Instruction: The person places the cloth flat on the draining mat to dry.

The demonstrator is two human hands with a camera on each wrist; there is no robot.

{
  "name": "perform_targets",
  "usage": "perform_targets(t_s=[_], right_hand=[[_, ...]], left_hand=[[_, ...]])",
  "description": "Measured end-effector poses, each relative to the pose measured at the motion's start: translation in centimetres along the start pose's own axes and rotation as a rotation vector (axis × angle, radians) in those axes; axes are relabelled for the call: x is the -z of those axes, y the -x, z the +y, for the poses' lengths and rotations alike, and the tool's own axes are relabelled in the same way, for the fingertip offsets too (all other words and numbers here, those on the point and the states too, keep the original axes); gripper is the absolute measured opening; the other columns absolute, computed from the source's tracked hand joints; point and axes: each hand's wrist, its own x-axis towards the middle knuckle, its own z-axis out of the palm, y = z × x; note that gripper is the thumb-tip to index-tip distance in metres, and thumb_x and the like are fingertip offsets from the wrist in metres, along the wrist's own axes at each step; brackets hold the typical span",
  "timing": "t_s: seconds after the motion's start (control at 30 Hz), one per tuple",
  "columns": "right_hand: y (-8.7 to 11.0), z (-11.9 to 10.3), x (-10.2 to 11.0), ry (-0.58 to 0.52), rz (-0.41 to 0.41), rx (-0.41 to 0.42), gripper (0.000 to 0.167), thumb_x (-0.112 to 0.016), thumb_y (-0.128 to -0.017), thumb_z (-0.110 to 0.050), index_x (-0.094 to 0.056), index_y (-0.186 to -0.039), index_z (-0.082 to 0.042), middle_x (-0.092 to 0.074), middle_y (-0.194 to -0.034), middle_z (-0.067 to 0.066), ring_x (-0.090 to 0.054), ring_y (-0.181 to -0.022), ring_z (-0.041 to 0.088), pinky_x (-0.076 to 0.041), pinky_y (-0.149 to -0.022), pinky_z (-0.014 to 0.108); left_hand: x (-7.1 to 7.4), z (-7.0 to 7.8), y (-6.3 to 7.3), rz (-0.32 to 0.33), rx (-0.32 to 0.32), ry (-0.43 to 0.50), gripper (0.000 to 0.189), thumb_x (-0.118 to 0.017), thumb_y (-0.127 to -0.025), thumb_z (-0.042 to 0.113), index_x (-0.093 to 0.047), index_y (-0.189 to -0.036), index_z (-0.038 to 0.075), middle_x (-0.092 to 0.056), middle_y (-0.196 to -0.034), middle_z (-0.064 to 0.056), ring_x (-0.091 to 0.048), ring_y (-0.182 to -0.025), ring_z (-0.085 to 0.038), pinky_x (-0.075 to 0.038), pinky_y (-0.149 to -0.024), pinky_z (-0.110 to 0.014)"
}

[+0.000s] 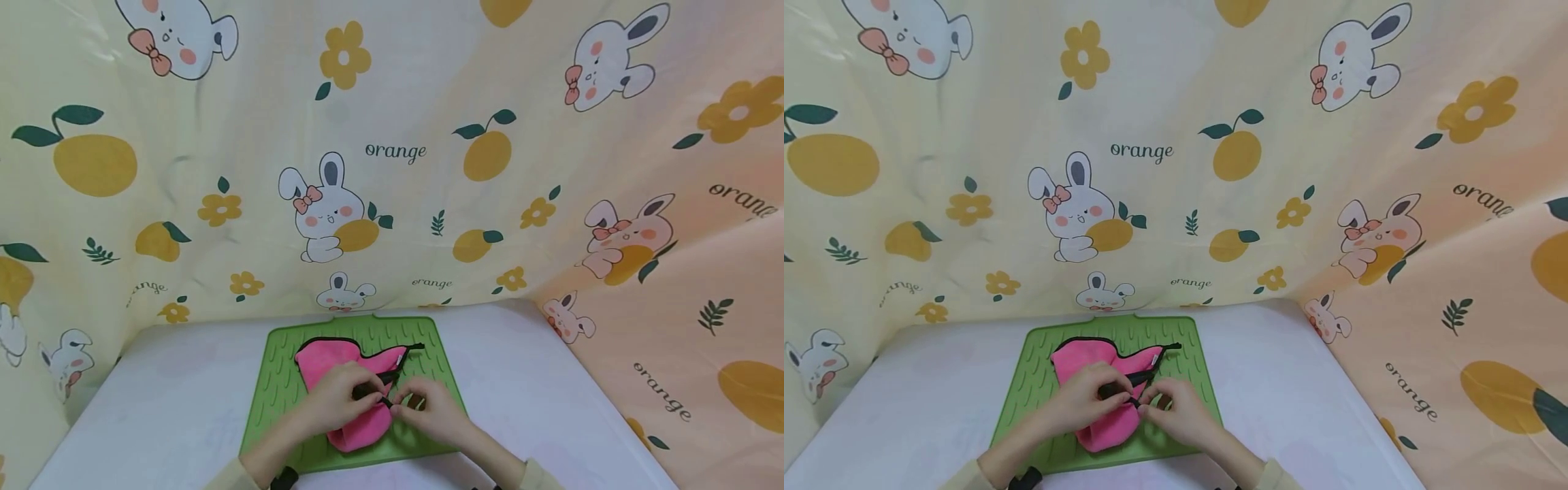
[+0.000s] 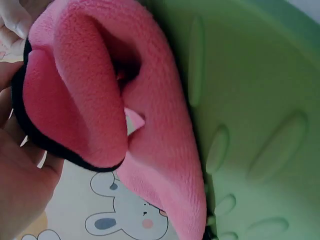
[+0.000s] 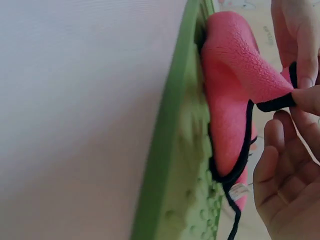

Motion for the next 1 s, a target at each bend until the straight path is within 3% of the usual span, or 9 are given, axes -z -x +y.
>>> perform_targets(t_s=[0.2,0.37,0.43,0.57,0.67,0.87,1.0], right_hand=[[1.1,1.2,0.3,0.069,-0.051,-0.094,0.007,-0.079,-0.089,-0.011,-0.074,-0.086,-0.016,-0.066,-0.091,-0.007,-0.059,-0.077,0.005,-0.051,-0.069,0.023],[1.8,2.1,0.5,0.12,-0.113,-0.143,0.01,-0.08,-0.086,-0.01,-0.074,-0.083,-0.017,-0.062,-0.089,-0.012,-0.053,-0.078,0.006,-0.047,-0.067,0.022],[1.9,2.2,0.6,0.114,-0.137,-0.155,0.009,-0.08,-0.087,-0.012,-0.073,-0.084,-0.018,-0.062,-0.091,-0.011,-0.053,-0.079,0.006,-0.047,-0.067,0.023],[1.9,1.9,1.1,0.066,-0.167,-0.188,0.007,-0.079,-0.09,-0.02,-0.074,-0.094,-0.018,-0.065,-0.095,-0.007,-0.056,-0.078,0.006,-0.048,-0.066,0.023],[1.5,1.4,1.4,0.019,-0.154,-0.204,0.017,-0.077,-0.093,-0.026,-0.073,-0.105,-0.014,-0.069,-0.098,-0.004,-0.06,-0.076,0.009,-0.049,-0.064,0.024],[0.2,0.2,1.3,-0.005,-0.073,-0.204,0.027,-0.074,-0.096,-0.037,-0.074,-0.111,-0.014,-0.071,-0.098,-0.006,-0.062,-0.076,0.011,-0.049,-0.058,0.025],[-0.5,-0.1,1.0,0.01,-0.039,-0.174,0.022,-0.077,-0.094,-0.031,-0.074,-0.108,-0.013,-0.07,-0.092,-0.006,-0.059,-0.068,0.008,-0.047,-0.054,0.022]], left_hand=[[-0.3,-0.4,0.3,0.058,0.033,0.007,0.01,-0.074,-0.098,0.015,-0.075,-0.107,0.017,-0.07,-0.105,0.013,-0.06,-0.101,-0.009,-0.055,-0.088,-0.033],[0.9,-1.1,0.9,0.12,0.098,-0.031,0.015,-0.073,-0.098,0.011,-0.072,-0.112,0.014,-0.068,-0.113,0.008,-0.063,-0.108,-0.013,-0.056,-0.094,-0.041],[1.3,-1.5,1.2,0.105,0.123,-0.041,0.015,-0.073,-0.098,0.01,-0.071,-0.112,0.013,-0.068,-0.111,0.006,-0.064,-0.103,-0.013,-0.057,-0.09,-0.038],[1.7,-2.1,1.8,-0.001,0.205,-0.013,0.013,-0.071,-0.1,0.017,-0.07,-0.113,0.015,-0.065,-0.105,0.007,-0.062,-0.095,-0.009,-0.056,-0.081,-0.03],[1.5,-2.4,2.0,-0.061,0.228,0.038,0.013,-0.07,-0.101,0.02,-0.069,-0.113,0.016,-0.063,-0.104,0.007,-0.06,-0.092,-0.01,-0.055,-0.077,-0.028],[0.4,-2.0,1.5,-0.05,0.153,0.09,0.011,-0.073,-0.099,0.016,-0.071,-0.109,0.015,-0.062,-0.098,0.007,-0.056,-0.085,-0.008,-0.053,-0.072,-0.024],[-0.3,-1.4,0.8,-0.045,0.12,0.111,0.011,-0.073,-0.098,0.015,-0.07,-0.109,0.016,-0.062,-0.1,0.006,-0.056,-0.086,-0.007,-0.053,-0.073,-0.024]])
